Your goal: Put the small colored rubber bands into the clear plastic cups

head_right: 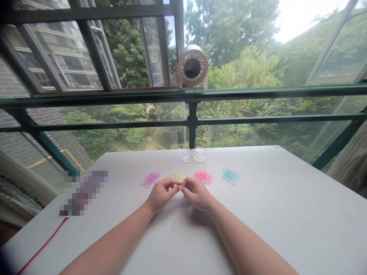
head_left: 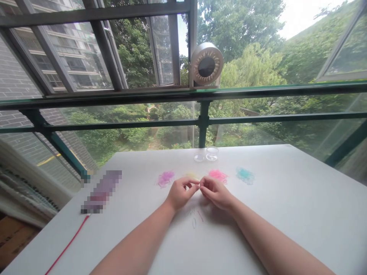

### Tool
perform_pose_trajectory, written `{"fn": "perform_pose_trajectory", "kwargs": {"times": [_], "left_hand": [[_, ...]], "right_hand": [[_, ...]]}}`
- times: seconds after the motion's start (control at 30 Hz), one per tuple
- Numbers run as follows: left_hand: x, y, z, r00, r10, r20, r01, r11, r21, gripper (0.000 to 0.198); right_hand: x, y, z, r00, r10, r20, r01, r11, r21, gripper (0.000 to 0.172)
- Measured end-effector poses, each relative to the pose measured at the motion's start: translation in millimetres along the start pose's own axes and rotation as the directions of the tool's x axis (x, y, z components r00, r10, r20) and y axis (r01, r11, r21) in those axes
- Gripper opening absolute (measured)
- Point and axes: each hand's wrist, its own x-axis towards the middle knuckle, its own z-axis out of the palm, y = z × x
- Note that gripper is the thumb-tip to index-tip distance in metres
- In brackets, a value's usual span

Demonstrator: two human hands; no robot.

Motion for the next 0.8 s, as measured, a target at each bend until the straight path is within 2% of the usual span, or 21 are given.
{"fn": "perform_pose_trajectory", "kwargs": {"times": [0.23, 0.43, 0.5, 0.6, 0.67, 0.7, 0.8], "left_hand": [[-5.7, 9.8, -0.4, 0.999, -0.045, 0.027, 0.044, 0.998, 0.047, 0.018], [-5.6, 14.4, -5.5, 0.990, -0.047, 0.136, 0.032, 0.994, 0.109, 0.016], [-6.4, 17.1, -6.9, 0.983, -0.039, 0.179, 0.014, 0.990, 0.142, 0.014], [-9.0, 20.6, -6.5, 0.974, -0.010, 0.225, -0.032, 0.982, 0.184, 0.011], [-10.8, 21.9, -4.8, 0.984, 0.000, 0.177, -0.031, 0.984, 0.174, 0.012], [-11.3, 22.0, -3.9, 0.991, 0.000, 0.131, -0.021, 0.987, 0.158, 0.012], [-11.2, 20.1, -1.8, 0.999, 0.002, 0.037, -0.006, 0.994, 0.105, 0.025]], "right_hand": [[-3.9, 2.8, -4.5, 0.998, -0.057, -0.025, 0.053, 0.986, -0.157, 0.008], [-5.4, -1.3, -2.4, 0.994, -0.107, -0.032, 0.090, 0.937, -0.337, 0.006], [-4.6, -3.3, -6.9, 0.987, -0.142, -0.078, 0.101, 0.913, -0.395, 0.006], [-2.8, -5.8, -19.3, 0.946, -0.202, -0.254, 0.086, 0.910, -0.405, 0.007], [-2.1, -6.2, -26.2, 0.918, -0.205, -0.340, 0.076, 0.931, -0.357, 0.009], [-2.2, -6.0, -27.8, 0.921, -0.197, -0.336, 0.082, 0.941, -0.328, 0.009], [-3.9, -4.3, -23.5, 0.966, -0.178, -0.188, 0.125, 0.957, -0.261, 0.010]]}}
